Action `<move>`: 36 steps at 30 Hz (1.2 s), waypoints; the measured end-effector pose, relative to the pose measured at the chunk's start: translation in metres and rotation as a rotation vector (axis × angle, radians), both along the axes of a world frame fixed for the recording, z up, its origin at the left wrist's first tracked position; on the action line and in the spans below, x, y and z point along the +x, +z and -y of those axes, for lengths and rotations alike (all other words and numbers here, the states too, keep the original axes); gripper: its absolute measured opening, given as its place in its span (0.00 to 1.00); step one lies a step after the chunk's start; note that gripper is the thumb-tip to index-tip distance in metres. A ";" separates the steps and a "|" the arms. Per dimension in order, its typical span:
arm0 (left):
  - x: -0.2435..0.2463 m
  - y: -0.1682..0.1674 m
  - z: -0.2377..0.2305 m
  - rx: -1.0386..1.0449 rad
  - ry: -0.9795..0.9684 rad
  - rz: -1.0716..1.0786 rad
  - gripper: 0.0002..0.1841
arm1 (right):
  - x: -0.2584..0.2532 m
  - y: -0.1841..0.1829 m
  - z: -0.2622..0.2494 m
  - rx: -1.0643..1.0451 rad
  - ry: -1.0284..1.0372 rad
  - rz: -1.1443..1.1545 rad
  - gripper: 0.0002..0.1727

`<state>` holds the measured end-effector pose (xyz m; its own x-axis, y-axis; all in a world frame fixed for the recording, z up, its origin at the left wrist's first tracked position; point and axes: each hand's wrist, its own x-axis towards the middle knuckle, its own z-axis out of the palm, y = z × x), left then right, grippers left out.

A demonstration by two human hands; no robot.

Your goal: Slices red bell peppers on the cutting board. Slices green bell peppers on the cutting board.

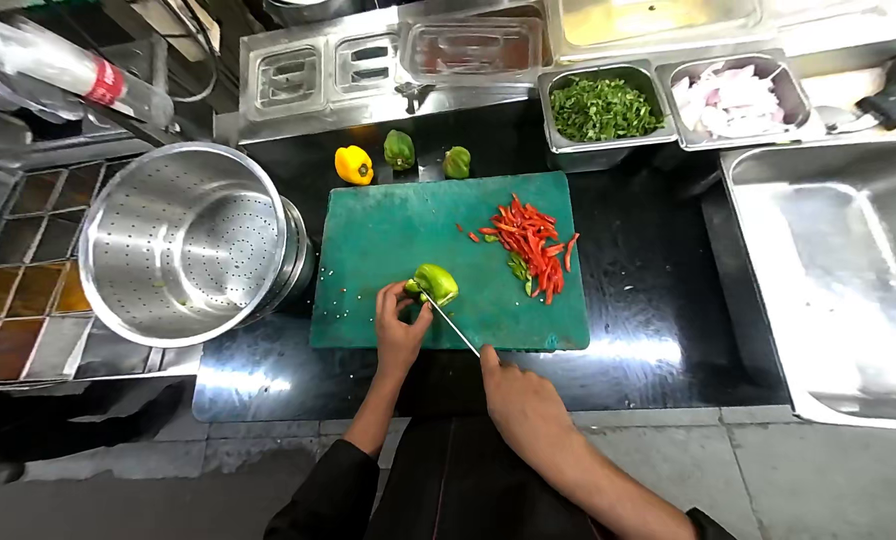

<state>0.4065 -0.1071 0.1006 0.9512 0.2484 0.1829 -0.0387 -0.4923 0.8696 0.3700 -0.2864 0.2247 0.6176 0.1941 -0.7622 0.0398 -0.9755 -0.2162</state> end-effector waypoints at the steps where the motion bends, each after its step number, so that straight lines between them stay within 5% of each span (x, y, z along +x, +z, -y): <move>1: 0.000 0.000 0.002 0.009 0.006 -0.008 0.25 | 0.003 -0.007 0.001 0.018 -0.009 0.009 0.20; 12: 0.012 0.003 0.000 -0.014 0.016 -0.021 0.30 | 0.011 -0.030 0.052 0.364 -0.273 -0.029 0.20; 19: 0.037 0.019 0.002 0.377 -0.206 0.153 0.22 | 0.011 -0.033 0.064 0.444 -0.391 -0.026 0.19; 24: 0.060 0.036 0.013 0.428 -0.385 -0.009 0.18 | 0.003 -0.033 0.073 0.459 -0.468 0.033 0.20; 28: 0.073 0.055 0.006 0.242 -0.459 -0.354 0.34 | -0.005 -0.025 0.073 0.416 -0.453 0.074 0.20; 36: 0.063 0.048 0.004 0.058 -0.387 -0.276 0.49 | -0.006 -0.014 0.060 0.262 -0.307 0.088 0.21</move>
